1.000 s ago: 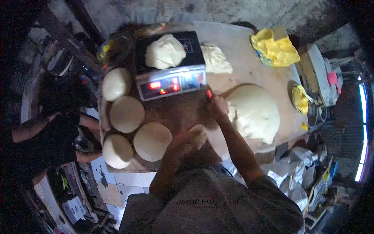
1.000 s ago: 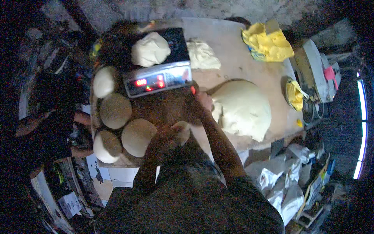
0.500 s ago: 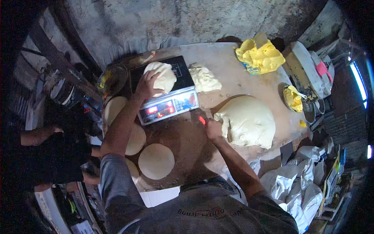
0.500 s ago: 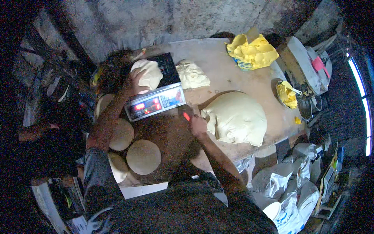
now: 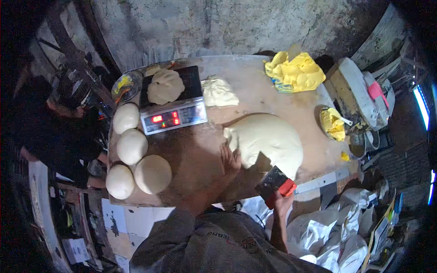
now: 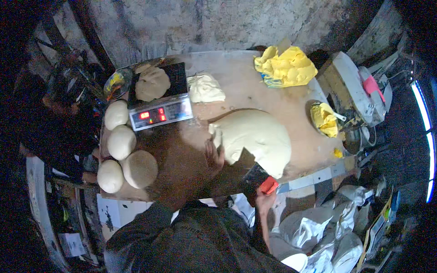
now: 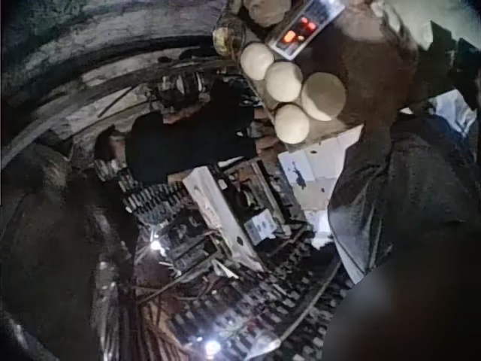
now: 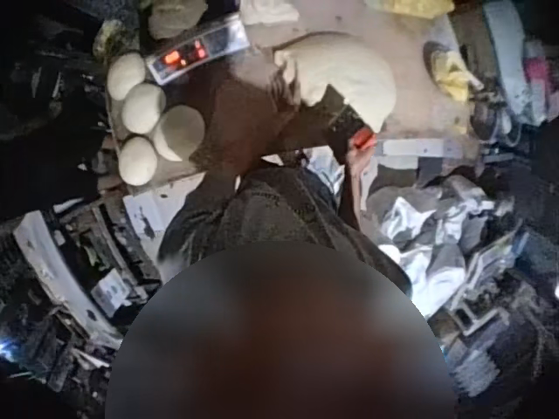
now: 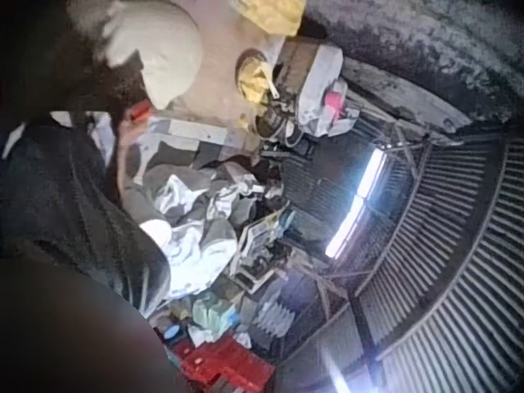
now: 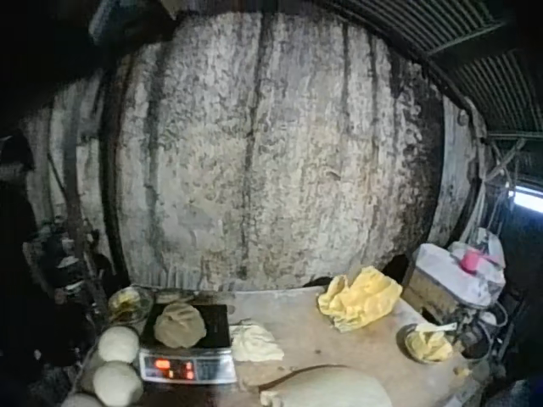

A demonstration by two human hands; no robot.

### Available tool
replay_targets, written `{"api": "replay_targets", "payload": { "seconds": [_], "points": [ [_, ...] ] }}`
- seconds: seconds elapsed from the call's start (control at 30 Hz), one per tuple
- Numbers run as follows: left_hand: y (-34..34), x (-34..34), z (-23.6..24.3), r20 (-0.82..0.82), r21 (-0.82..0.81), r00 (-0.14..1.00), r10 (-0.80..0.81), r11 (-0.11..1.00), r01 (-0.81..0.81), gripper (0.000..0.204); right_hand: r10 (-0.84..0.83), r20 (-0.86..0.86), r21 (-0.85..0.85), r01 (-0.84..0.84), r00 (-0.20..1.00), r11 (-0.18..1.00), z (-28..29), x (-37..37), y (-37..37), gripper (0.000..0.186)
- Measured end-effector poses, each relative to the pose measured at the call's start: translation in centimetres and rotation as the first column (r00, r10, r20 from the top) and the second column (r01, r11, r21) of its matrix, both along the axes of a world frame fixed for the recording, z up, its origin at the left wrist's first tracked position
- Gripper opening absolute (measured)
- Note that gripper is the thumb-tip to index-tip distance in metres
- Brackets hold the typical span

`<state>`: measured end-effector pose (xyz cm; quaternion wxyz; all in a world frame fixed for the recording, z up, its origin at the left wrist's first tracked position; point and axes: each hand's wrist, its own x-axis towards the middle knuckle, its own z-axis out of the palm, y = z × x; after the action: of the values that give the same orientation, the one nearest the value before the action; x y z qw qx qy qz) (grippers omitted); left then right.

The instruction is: Cutting and weighing portions of bread dough on a digital scale and shaping them into rounds.

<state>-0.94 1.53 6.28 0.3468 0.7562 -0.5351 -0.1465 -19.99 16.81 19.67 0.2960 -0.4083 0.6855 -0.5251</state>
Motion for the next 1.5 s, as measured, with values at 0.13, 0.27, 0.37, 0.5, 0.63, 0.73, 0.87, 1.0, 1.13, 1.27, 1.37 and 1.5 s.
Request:
{"api": "replay_targets", "payload": {
  "seconds": [0.13, 0.27, 0.37, 0.5, 0.63, 0.73, 0.87, 1.0, 1.13, 1.27, 1.37, 1.5],
  "points": [
    [1.4, -6.9, 1.8, -0.075, -0.073, 0.924, 0.375, 0.922, -0.381, 0.050, 0.020, 0.064, -0.123, -0.012, 0.998, 0.992, 0.2, -7.3, 2.2, 0.040],
    [-2.1, -3.9, -0.5, -0.805, 0.074, 0.527, 0.273, 0.927, -0.367, 0.046, -0.101, -0.003, -0.112, 0.100, 0.995, 0.989, 0.7, -14.9, 6.0, 0.037],
    [-3.4, 1.6, -4.4, -0.986, 0.141, -0.118, 0.117, 0.964, -0.223, 0.043, -0.142, 0.001, -0.037, 0.142, 0.990, 0.989, 1.5, -19.0, 7.3, 0.029],
    [-6.4, 0.5, 1.2, -0.923, 0.379, -0.064, 0.380, 0.925, 0.028, 0.039, -0.232, 0.058, -0.010, 0.233, 0.971, 0.972, -0.4, -23.2, 7.8, 0.028],
    [-2.4, -1.1, 1.0, -0.909, -0.048, 0.414, -0.051, 0.999, 0.018, 0.041, -0.239, 0.000, -0.020, 0.239, 0.971, 0.971, 0.9, -22.1, 6.4, 0.028],
    [-2.7, -3.1, 1.2, -0.984, -0.076, 0.154, -0.086, 0.995, 0.068, 0.037, -0.250, 0.156, -0.092, 0.266, 0.956, 0.960, 1.7, -19.4, 5.6, 0.023],
    [-3.9, 2.7, -2.7, -0.628, -0.686, -0.601, -0.494, 0.716, 0.129, 0.038, -0.062, 0.209, -0.038, 0.072, 0.976, 0.997, 2.2, -12.5, 2.7, 0.023],
    [-0.5, -0.4, -3.5, -0.757, -0.458, 0.506, -0.413, 0.888, 0.039, 0.035, 0.288, -0.296, 0.192, -0.239, 0.911, 0.952, 0.6, -7.1, -0.7, 0.039],
    [6.4, 7.0, -5.4, -0.921, -0.118, 0.263, -0.288, 0.849, 0.515, 0.038, 0.428, -0.303, -0.169, -0.490, 0.852, 0.855, -11.5, -0.5, -3.9, 0.028],
    [10.1, 12.2, 2.0, -0.620, -0.135, 0.570, -0.539, 0.789, 0.599, 0.038, 0.336, -0.388, -0.037, -0.379, 0.858, 0.925, -5.1, 11.9, -9.7, 0.032],
    [13.5, 20.7, 9.5, -0.109, -0.100, 0.754, -0.648, 0.762, 0.640, 0.040, 0.406, -0.206, -0.171, -0.442, 0.890, 0.881, -2.8, 17.3, -16.2, 0.027],
    [8.3, 29.7, 16.9, -0.256, -0.343, 0.915, -0.313, 0.914, 0.216, 0.046, 0.203, -0.021, -0.276, -0.201, 0.979, 0.940, 0.2, 23.1, -19.9, 0.025]
  ]
}}
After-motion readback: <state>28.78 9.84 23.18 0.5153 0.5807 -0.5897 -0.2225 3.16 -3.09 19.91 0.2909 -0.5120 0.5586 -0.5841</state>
